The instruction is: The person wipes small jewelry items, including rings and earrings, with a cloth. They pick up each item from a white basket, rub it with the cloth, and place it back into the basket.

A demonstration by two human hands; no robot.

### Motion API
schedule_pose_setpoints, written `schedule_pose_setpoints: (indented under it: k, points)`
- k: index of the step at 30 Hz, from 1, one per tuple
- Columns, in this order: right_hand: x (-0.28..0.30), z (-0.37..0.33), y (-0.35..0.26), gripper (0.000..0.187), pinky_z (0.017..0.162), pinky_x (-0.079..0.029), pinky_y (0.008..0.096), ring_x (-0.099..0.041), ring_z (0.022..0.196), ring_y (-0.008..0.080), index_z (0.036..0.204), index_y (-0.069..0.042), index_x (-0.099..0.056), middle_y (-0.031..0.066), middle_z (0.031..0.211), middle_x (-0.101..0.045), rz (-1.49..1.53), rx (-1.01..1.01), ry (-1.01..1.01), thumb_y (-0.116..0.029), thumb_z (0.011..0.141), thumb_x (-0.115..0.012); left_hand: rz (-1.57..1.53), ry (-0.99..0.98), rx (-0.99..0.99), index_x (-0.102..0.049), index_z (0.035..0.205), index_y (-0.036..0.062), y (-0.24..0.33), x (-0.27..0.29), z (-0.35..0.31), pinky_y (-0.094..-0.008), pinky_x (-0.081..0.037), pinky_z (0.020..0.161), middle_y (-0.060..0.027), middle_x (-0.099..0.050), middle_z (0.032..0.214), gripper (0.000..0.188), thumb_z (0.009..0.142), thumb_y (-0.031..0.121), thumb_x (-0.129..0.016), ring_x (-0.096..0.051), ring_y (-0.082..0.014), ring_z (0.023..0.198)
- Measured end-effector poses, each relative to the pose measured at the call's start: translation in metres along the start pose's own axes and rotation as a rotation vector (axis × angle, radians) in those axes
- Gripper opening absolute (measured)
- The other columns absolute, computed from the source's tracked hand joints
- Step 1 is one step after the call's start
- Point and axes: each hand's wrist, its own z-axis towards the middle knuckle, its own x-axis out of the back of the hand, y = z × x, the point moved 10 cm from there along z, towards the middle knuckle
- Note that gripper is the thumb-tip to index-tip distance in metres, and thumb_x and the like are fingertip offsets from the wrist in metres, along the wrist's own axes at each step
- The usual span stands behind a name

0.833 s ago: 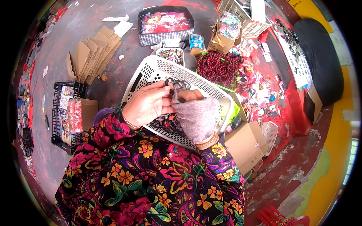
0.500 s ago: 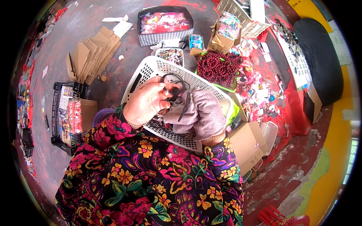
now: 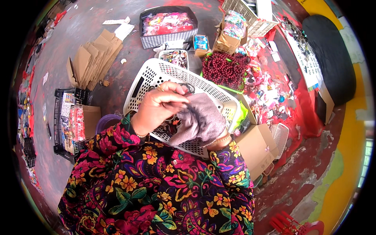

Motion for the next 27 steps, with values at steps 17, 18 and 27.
schedule_pose_setpoints:
  k: [17, 18, 27]
  points:
    - [0.019, -0.011, -0.014, 0.041, 0.062, -0.041, 0.038, -0.05, 0.067, 0.0329, 0.08, -0.006, -0.054, 0.0086, 0.071, -0.05, -0.094, 0.207, 0.278, -0.004, 0.043, -0.069, -0.663, 0.17, 0.544, -0.062, 0.094, 0.0011, -0.044, 0.007, -0.018, -0.0191, -0.044, 0.061, -0.0007, -0.062, 0.083, 0.011, 0.087, 0.009, -0.058, -0.056, -0.0054, 0.072]
    - [0.019, -0.009, -0.014, 0.036, 0.061, -0.041, 0.0379, -0.05, 0.065, 0.0324, 0.076, -0.006, -0.054, 0.0081, 0.069, -0.05, -0.063, 0.203, 0.264, -0.006, 0.043, -0.068, -0.623, 0.144, 0.525, -0.062, 0.095, -0.0001, -0.039, 0.006, -0.017, -0.0188, -0.045, 0.066, 0.0, -0.062, 0.084, 0.012, 0.088, 0.01, -0.058, -0.056, -0.0044, 0.076]
    - [0.022, -0.012, -0.027, 0.022, 0.062, -0.042, 0.0368, -0.051, 0.06, 0.029, 0.061, -0.008, -0.047, 0.0059, 0.061, -0.049, -0.173, 0.27, 0.286, -0.01, 0.048, -0.065, -0.416, 0.021, 0.462, -0.058, 0.099, 0.0057, -0.03, -0.009, -0.013, -0.0132, -0.04, 0.053, 0.0047, -0.059, 0.086, 0.016, 0.084, 0.001, -0.059, -0.049, 0.0005, 0.065]
